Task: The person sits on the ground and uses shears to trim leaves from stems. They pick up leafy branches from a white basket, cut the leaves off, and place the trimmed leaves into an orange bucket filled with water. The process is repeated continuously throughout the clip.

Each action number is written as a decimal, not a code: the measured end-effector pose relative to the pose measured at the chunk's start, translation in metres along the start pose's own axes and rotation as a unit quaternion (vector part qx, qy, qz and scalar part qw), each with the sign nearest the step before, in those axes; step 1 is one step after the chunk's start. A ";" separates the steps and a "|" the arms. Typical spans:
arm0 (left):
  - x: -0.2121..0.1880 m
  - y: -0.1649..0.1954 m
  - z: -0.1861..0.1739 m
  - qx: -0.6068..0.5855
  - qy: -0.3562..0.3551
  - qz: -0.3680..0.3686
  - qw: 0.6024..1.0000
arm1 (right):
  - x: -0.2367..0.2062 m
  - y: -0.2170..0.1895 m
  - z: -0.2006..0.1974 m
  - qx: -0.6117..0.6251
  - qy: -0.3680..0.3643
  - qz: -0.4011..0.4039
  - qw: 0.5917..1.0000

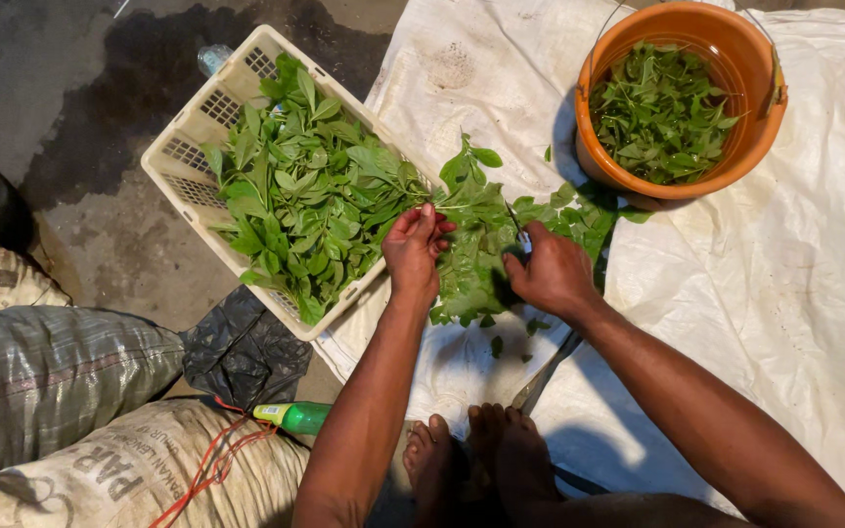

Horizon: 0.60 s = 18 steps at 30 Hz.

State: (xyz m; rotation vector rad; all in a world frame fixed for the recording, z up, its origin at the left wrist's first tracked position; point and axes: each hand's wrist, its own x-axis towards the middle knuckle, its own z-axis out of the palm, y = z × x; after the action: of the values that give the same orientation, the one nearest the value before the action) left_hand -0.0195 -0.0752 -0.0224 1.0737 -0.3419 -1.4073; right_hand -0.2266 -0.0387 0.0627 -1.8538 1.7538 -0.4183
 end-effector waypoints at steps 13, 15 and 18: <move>-0.016 0.002 0.007 0.128 -0.023 0.082 0.988 | 0.008 0.004 0.012 -0.014 -0.005 0.011 1.000; -0.014 0.001 0.006 0.111 -0.020 0.067 0.991 | 0.008 0.009 0.013 0.037 0.003 0.029 0.999; -0.014 -0.005 0.005 0.110 -0.028 0.026 0.993 | 0.011 0.018 0.017 0.231 0.137 -0.242 0.932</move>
State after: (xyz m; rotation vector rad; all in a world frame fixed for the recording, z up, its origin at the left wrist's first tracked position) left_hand -0.0295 -0.0635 -0.0182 1.1964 -0.5732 -1.3790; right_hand -0.2303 -0.0468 0.0367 -1.9115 1.1828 -1.2189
